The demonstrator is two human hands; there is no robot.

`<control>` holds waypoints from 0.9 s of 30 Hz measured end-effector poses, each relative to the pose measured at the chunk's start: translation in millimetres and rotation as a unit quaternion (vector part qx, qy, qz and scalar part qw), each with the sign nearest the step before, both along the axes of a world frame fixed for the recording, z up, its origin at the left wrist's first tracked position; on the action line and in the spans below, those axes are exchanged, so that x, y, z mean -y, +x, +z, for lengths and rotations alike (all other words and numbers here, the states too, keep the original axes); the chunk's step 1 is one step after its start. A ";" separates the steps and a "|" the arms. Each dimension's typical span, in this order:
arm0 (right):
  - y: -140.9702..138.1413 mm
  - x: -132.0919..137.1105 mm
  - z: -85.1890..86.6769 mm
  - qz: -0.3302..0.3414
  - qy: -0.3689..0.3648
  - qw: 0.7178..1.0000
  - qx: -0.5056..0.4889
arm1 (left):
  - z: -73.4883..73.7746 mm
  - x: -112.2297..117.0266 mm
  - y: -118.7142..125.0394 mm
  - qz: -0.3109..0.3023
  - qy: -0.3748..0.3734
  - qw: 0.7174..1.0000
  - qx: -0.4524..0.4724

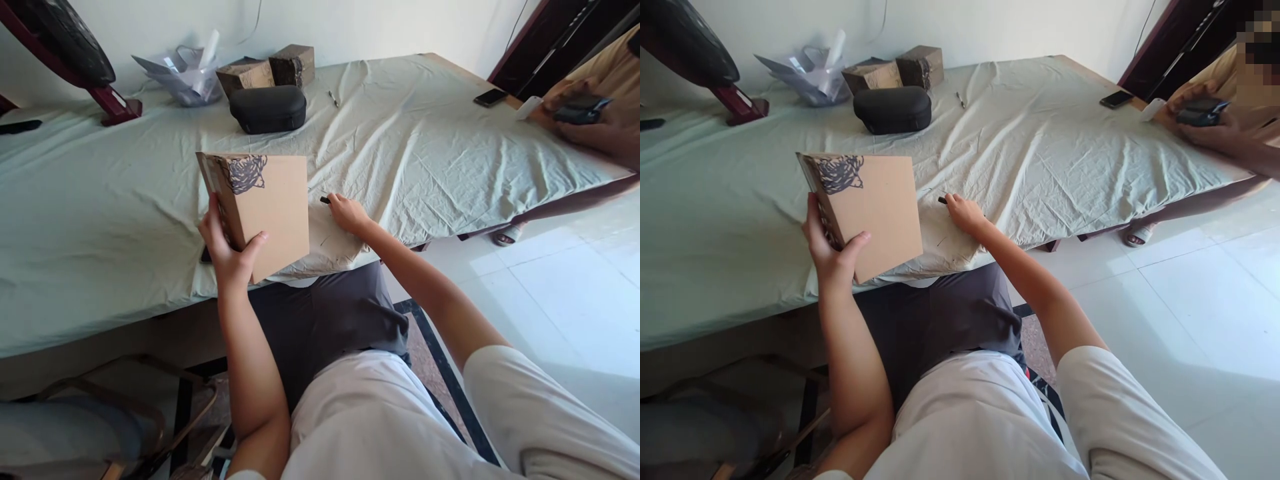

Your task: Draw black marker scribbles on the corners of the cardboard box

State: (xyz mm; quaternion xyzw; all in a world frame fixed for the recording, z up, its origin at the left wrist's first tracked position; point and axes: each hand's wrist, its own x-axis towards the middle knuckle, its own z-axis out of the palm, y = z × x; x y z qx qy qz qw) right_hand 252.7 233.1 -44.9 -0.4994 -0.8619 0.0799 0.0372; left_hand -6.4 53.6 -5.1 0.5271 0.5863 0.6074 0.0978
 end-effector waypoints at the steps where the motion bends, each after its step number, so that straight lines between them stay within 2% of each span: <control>1: -3.5 -0.9 1.2 -0.010 -0.003 1.000 0.000 | -0.1 -0.3 0.9 0.001 -0.003 1.000 -0.012; 10: -18.8 -2.9 8.8 -0.032 -0.020 0.999 0.010 | -1.7 1.1 0.9 -0.004 -0.011 1.000 -0.016; 16: -16.7 8.9 28.7 -0.091 -0.073 0.993 0.005 | -5.3 1.8 -2.5 0.002 -0.018 1.000 -0.009; 19: 1.1 8.8 37.9 -0.086 -0.107 0.989 -0.046 | -7.7 2.1 -4.4 0.007 -0.024 1.000 -0.015; 21: 13.9 5.0 41.5 -0.061 -0.122 0.980 -0.147 | -8.6 2.2 -5.0 0.003 -0.019 1.000 -0.011; 23: 21.1 1.0 44.2 -0.044 -0.141 0.945 -0.292 | -9.2 2.0 -4.9 -0.003 -0.013 1.000 -0.002; 24: 21.7 0.2 45.9 -0.034 -0.151 0.915 -0.373 | -9.7 1.5 -4.5 -0.003 -0.009 1.000 0.003; 25: 20.2 0.6 48.2 -0.018 -0.158 0.874 -0.458 | -10.5 0.7 -3.9 -0.002 -0.007 1.000 0.010; 27: 11.5 5.9 55.6 0.029 -0.158 0.773 -0.614 | -13.5 -1.7 -2.2 0.001 -0.004 1.000 0.029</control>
